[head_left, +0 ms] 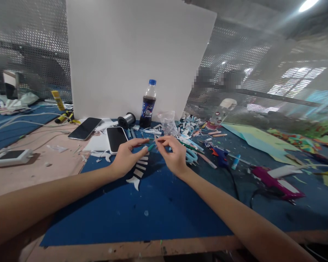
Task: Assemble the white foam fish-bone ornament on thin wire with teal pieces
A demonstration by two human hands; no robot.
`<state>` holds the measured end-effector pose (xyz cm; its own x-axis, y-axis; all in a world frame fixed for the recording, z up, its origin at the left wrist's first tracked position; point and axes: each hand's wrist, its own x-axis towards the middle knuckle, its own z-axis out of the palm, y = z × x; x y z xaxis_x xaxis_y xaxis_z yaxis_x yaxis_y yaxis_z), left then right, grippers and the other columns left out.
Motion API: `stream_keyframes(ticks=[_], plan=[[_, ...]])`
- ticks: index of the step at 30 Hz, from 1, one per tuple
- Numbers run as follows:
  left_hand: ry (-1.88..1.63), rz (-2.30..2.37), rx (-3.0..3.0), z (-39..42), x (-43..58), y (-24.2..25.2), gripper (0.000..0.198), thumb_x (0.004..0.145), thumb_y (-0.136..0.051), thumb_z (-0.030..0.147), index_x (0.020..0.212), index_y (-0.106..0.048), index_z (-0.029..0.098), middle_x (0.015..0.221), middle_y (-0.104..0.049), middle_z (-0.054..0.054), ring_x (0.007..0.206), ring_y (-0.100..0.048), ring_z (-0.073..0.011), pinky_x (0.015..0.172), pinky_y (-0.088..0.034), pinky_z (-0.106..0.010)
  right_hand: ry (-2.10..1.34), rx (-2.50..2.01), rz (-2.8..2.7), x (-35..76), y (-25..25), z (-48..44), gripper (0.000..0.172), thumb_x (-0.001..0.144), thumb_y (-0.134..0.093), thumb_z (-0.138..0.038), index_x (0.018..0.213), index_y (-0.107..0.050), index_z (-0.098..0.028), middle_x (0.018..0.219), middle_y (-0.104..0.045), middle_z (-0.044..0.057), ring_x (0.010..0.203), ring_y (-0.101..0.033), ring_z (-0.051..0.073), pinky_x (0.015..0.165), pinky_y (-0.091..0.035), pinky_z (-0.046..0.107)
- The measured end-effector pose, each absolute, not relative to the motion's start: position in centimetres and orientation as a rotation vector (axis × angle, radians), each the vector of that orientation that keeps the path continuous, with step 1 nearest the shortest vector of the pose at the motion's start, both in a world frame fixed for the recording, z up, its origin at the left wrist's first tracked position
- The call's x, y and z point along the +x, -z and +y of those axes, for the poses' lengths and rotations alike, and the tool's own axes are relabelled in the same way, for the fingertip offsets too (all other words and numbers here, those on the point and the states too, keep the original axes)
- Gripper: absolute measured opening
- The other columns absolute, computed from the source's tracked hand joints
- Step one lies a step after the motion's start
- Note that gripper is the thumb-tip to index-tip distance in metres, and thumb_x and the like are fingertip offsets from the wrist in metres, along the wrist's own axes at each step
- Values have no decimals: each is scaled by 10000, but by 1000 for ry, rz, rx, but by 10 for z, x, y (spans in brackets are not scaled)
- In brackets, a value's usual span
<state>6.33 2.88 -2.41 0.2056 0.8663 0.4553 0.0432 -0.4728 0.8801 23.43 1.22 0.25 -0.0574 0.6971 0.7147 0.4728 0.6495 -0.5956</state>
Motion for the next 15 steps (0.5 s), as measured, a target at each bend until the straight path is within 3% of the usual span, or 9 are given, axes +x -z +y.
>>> stream_keyframes(ticks=[6, 10, 15], plan=[[-1264, 847, 1605, 23, 61, 18, 301, 749, -644, 307, 1020, -647, 175, 1071, -638, -85, 1014, -579, -215, 874, -486, -373, -858, -970, -1330, 229, 3, 14, 354, 785, -583, -367, 551, -372, -205, 664, -631, 16, 421, -536, 105, 430, -483, 277], [-1257, 795, 1594, 21, 61, 18, 264, 736, -667, 297, 976, -651, 190, 1026, -629, -59, 945, -573, -181, 819, -484, -317, -1152, -939, -1124, 228, 5, 17, 405, 707, -660, -373, 538, -334, -201, 612, -612, -15, 333, -441, 50, 323, -379, 200], [-1267, 761, 1563, 23, 63, 21, 219, 755, -655, 326, 937, -650, 204, 965, -621, -41, 879, -552, -151, 795, -450, -286, -1370, -935, -905, 226, 7, 17, 374, 637, -732, -299, 564, -383, -188, 526, -551, -49, 339, -370, 10, 304, -277, 138]])
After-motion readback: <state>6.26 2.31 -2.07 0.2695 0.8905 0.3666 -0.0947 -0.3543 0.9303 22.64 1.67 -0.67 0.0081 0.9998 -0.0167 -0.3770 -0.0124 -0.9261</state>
